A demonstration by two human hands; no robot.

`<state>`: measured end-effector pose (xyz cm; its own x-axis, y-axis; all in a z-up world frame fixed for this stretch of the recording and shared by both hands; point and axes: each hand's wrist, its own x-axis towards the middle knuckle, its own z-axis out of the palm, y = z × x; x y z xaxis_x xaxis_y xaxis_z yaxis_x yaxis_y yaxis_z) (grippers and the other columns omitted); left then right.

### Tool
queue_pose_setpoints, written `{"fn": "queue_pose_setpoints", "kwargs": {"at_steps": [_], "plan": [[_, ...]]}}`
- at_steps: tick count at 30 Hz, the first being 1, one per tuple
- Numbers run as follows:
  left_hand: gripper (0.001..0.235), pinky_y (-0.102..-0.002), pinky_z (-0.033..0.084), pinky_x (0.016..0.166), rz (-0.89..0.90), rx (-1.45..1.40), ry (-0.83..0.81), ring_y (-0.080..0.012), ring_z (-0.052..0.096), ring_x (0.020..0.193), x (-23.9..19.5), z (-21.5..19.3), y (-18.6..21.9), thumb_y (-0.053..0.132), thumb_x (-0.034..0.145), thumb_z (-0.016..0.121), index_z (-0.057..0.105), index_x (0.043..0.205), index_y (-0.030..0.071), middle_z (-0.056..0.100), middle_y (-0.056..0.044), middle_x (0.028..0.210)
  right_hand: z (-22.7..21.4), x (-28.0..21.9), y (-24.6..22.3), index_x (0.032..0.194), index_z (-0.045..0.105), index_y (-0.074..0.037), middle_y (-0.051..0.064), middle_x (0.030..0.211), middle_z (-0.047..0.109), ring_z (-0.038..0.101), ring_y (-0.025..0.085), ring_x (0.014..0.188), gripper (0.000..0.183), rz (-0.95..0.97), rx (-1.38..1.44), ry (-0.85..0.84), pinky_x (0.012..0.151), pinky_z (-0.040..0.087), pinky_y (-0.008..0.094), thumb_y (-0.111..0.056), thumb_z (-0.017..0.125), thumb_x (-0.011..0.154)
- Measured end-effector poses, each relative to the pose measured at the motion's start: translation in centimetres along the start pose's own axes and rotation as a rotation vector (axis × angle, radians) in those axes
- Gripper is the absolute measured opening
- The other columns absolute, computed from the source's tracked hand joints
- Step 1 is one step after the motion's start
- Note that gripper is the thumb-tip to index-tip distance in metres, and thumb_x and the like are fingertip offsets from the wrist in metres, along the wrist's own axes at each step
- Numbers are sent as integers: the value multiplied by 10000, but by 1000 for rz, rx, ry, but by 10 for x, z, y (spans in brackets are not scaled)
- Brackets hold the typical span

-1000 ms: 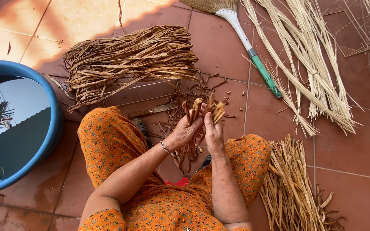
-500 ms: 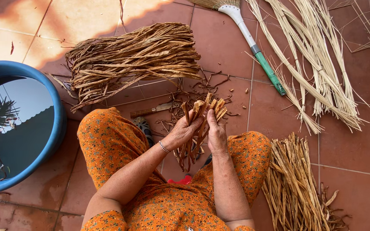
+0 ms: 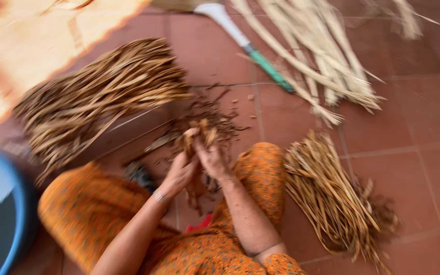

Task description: The person sits on a tiled floor and uses shears to trim the ends of dried plant stems. They hold bundles of stems, cut them to a uniform length, and place the trimmed pieces into a pile. A blue basin of water and a broom are visible nearby.

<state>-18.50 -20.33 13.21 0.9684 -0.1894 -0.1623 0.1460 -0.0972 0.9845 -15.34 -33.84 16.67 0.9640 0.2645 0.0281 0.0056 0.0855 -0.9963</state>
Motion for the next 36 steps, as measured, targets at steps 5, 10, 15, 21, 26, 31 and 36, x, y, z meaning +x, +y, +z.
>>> {"fn": "queue_pose_setpoints", "kwargs": {"at_steps": [5,10,15,21,26,31,36], "plan": [[178,-275,473,597,-66,-102,14,-84,558,702,-13,-23,20,166,1044,529,661,1062,49,625,6,812,-12,0,-47,1540,378,-71,139,1419,574,612,242,1226,769,-184,-142,76,1043,525,381,-318,776,931],[299,-311,423,556,-134,-55,-80,-141,507,650,-33,-34,58,243,1125,478,642,1023,16,587,-52,778,-15,11,-97,1546,455,-103,121,1458,578,611,224,1295,610,-459,-464,-23,1117,553,346,-443,595,1059],[238,-346,526,623,-203,-283,-100,-163,605,715,-35,-39,58,223,1011,499,574,1146,41,649,-86,863,-9,27,-103,1447,604,-111,101,1241,731,690,214,1075,523,-487,-647,-246,964,580,346,-458,568,1057],[292,-403,575,684,-147,-451,-73,-238,664,788,-29,-54,19,128,1030,504,560,1275,-22,670,-176,949,-16,35,-101,1416,597,-94,109,1203,717,712,232,1049,620,-581,-815,-368,920,602,356,-575,486,1041],[365,-381,577,732,-107,-431,81,-210,680,870,-9,-50,17,131,997,540,514,1346,28,677,-128,1043,-24,37,-112,1542,487,-67,139,1309,705,686,277,1212,711,-423,-756,-464,1055,559,414,-598,458,1069],[357,-380,575,731,-132,-385,150,-212,683,866,-14,-70,35,162,994,559,527,1327,35,684,-127,1037,-143,72,-162,1552,355,-5,259,1595,407,574,335,1374,734,-105,-759,-386,1153,442,432,-499,562,1049],[351,-379,573,730,-122,-347,226,-214,685,861,-1,-88,71,193,992,578,540,1308,43,690,-127,1031,-346,65,-247,1384,602,-75,145,1155,750,723,213,1058,567,177,-1147,193,899,560,356,-398,681,925]]}}
